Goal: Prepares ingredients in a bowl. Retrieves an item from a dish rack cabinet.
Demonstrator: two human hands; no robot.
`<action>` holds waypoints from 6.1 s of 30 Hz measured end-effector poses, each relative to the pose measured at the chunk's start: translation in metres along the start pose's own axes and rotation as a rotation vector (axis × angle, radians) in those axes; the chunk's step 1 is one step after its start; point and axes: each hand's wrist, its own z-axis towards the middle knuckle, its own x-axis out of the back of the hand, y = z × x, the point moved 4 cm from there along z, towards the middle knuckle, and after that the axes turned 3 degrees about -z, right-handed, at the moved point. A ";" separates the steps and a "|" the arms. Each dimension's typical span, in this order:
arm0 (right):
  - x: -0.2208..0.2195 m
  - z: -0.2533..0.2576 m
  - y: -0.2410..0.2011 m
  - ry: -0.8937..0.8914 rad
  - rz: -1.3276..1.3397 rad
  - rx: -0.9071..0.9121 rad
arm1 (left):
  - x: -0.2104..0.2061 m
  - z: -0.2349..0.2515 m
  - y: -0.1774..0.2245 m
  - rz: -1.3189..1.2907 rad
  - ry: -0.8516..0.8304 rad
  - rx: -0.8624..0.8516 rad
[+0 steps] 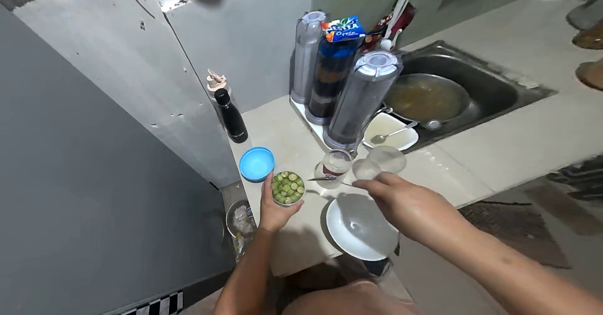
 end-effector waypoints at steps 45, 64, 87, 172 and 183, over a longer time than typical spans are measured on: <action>0.099 -0.021 -0.013 0.089 -0.279 0.315 | -0.078 -0.028 0.097 0.024 -0.378 -0.333; 0.092 -0.002 -0.006 -0.026 -0.455 0.401 | -0.069 -0.024 0.103 0.071 -0.433 -0.418; 0.093 0.005 -0.019 0.080 -0.318 0.327 | -0.067 -0.018 0.123 0.215 -0.532 -0.560; 0.070 -0.040 0.052 -0.020 -0.259 0.225 | -0.076 -0.013 0.111 0.328 -0.537 -0.667; 0.064 -0.034 0.013 0.026 -0.195 0.065 | -0.061 -0.018 0.104 0.212 -0.438 -0.545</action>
